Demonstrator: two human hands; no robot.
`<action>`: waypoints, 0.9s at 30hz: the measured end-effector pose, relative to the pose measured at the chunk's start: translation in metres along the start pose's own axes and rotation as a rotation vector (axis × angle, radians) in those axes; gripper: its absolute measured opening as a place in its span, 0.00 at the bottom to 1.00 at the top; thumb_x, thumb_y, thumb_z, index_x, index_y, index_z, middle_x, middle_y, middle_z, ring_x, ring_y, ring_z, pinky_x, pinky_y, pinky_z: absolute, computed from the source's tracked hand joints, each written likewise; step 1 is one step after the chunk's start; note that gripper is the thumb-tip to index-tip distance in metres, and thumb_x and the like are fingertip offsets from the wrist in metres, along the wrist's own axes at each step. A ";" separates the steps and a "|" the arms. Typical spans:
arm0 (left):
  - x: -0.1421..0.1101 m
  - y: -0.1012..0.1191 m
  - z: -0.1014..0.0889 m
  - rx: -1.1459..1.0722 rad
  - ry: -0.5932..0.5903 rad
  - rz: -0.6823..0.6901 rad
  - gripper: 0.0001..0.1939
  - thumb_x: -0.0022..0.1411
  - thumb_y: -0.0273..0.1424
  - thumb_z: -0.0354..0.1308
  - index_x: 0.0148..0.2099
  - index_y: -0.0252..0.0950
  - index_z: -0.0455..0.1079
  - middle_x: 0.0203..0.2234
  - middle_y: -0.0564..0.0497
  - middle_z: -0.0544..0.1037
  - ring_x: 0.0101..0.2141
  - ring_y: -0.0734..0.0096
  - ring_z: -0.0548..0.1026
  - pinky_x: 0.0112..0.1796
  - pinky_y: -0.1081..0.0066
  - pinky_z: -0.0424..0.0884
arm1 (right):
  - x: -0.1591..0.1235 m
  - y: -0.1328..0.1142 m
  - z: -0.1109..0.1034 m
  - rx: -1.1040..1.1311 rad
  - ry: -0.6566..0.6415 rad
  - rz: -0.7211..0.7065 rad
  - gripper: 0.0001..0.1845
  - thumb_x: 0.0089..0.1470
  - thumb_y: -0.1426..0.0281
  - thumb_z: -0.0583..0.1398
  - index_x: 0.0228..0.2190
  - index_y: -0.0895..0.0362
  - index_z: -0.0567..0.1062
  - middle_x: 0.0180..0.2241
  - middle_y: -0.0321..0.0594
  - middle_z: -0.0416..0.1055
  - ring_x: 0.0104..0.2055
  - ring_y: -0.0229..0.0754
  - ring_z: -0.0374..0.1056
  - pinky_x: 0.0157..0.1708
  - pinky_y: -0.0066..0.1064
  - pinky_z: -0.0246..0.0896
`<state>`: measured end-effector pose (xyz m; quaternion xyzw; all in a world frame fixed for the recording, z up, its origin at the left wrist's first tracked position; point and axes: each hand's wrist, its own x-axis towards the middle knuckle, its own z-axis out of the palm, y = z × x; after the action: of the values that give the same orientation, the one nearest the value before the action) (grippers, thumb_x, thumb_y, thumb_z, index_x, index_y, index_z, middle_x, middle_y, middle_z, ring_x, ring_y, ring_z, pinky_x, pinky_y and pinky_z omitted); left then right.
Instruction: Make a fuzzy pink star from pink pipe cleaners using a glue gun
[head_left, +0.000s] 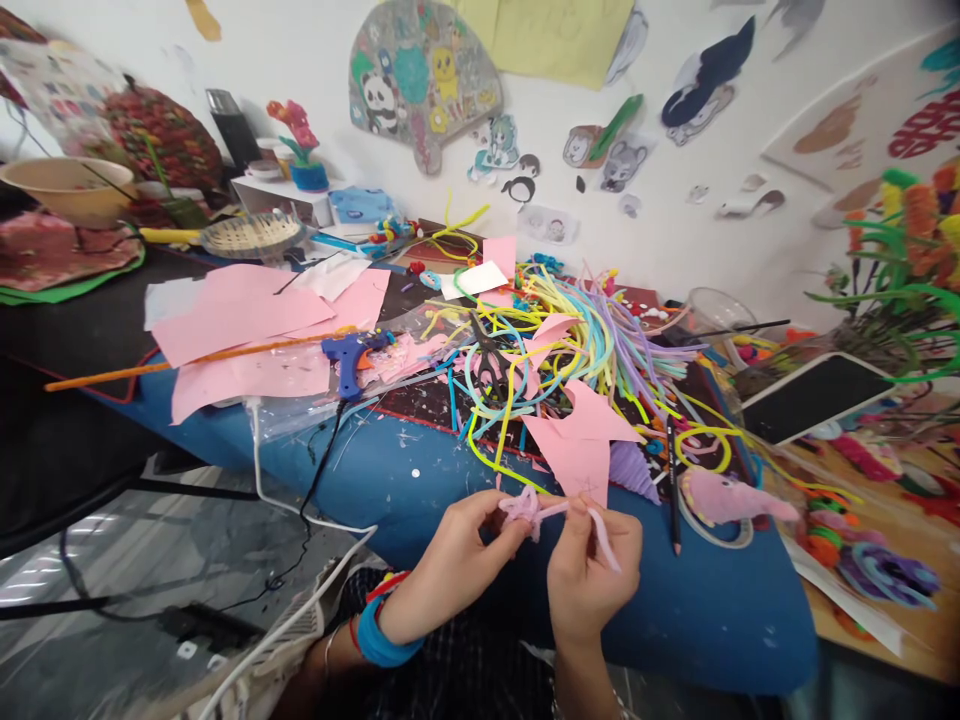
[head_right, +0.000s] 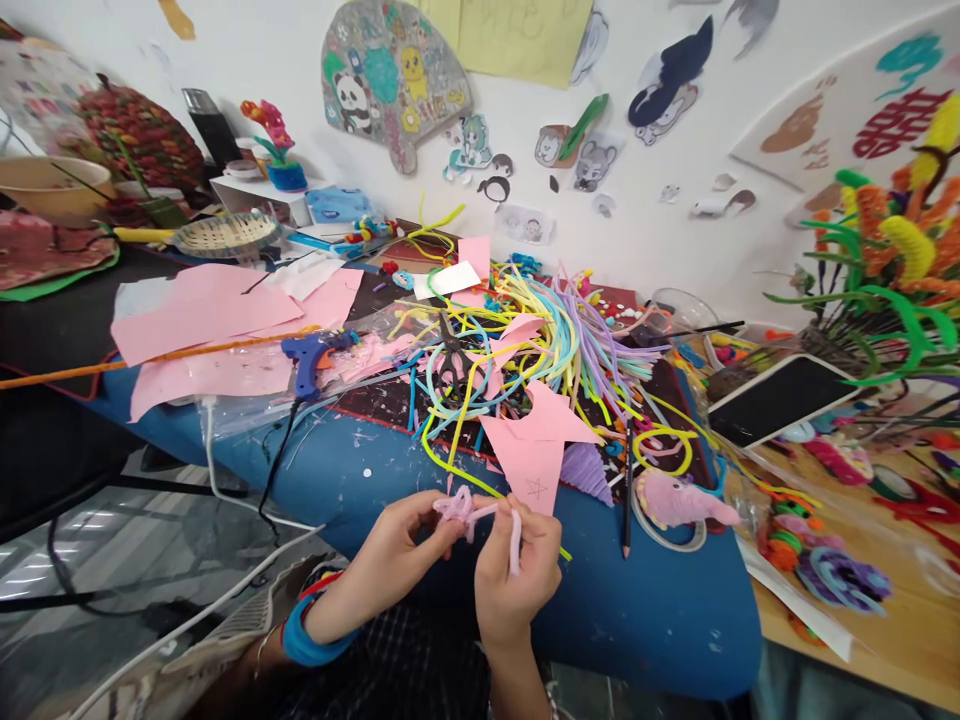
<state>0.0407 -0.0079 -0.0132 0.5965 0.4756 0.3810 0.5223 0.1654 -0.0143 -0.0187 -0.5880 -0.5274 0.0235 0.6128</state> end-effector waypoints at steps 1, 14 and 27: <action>0.000 0.000 0.000 0.004 0.003 -0.001 0.11 0.64 0.35 0.55 0.36 0.33 0.73 0.27 0.51 0.74 0.27 0.72 0.70 0.30 0.74 0.65 | 0.000 -0.001 0.001 0.000 0.032 0.013 0.04 0.59 0.71 0.59 0.32 0.57 0.68 0.25 0.39 0.75 0.25 0.40 0.74 0.28 0.31 0.68; 0.003 0.000 -0.003 -0.254 -0.023 -0.036 0.13 0.65 0.37 0.55 0.31 0.33 0.69 0.22 0.52 0.74 0.26 0.72 0.72 0.31 0.74 0.67 | -0.002 0.004 0.001 0.278 -0.020 -0.031 0.07 0.58 0.76 0.59 0.38 0.56 0.66 0.32 0.40 0.77 0.31 0.42 0.75 0.33 0.37 0.70; 0.012 0.004 -0.001 -0.765 0.136 -0.130 0.11 0.56 0.35 0.66 0.29 0.32 0.72 0.20 0.53 0.74 0.23 0.76 0.70 0.29 0.76 0.67 | -0.004 -0.003 -0.006 0.723 -0.118 0.585 0.06 0.58 0.66 0.61 0.36 0.54 0.69 0.24 0.32 0.74 0.21 0.34 0.65 0.24 0.27 0.63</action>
<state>0.0440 0.0040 -0.0096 0.3010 0.3695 0.5354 0.6973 0.1657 -0.0217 -0.0176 -0.4583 -0.3315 0.4109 0.7150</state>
